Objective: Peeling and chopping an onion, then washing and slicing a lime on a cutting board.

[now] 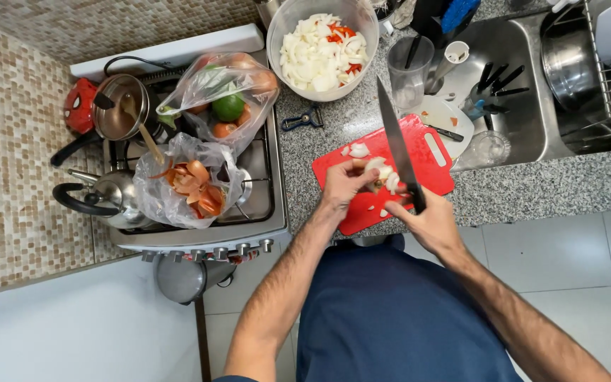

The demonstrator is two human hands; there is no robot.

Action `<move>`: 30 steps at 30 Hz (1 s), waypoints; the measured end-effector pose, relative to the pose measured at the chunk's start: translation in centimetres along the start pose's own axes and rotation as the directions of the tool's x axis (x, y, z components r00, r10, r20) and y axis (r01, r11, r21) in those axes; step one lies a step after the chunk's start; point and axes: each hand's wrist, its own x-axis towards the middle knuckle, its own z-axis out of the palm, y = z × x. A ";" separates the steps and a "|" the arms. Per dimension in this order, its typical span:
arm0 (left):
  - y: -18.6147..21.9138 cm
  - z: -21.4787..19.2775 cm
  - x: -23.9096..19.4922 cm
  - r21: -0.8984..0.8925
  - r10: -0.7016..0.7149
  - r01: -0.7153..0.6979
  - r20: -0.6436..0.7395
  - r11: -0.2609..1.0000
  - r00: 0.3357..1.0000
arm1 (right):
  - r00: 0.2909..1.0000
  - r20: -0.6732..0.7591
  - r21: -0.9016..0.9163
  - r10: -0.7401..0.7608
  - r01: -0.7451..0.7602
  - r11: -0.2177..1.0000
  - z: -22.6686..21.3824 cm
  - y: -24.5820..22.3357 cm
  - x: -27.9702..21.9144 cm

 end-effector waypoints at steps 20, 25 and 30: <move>4.4 -1.8 1.6 -0.115 0.107 -0.109 -0.017 0.987 0.994 | 0.989 -0.146 0.312 0.031 0.016 0.950 -1.3 3.5 2.4; 9.5 -1.3 5.4 -0.022 0.212 -0.212 -0.022 0.977 0.977 | 0.984 -0.164 0.258 0.069 -0.025 0.966 -1.5 5.7 3.5; 13.9 -3.0 14.3 0.091 0.434 -0.427 -0.081 0.900 0.897 | 0.982 -0.180 -0.133 0.048 -0.073 0.988 -1.9 7.3 5.9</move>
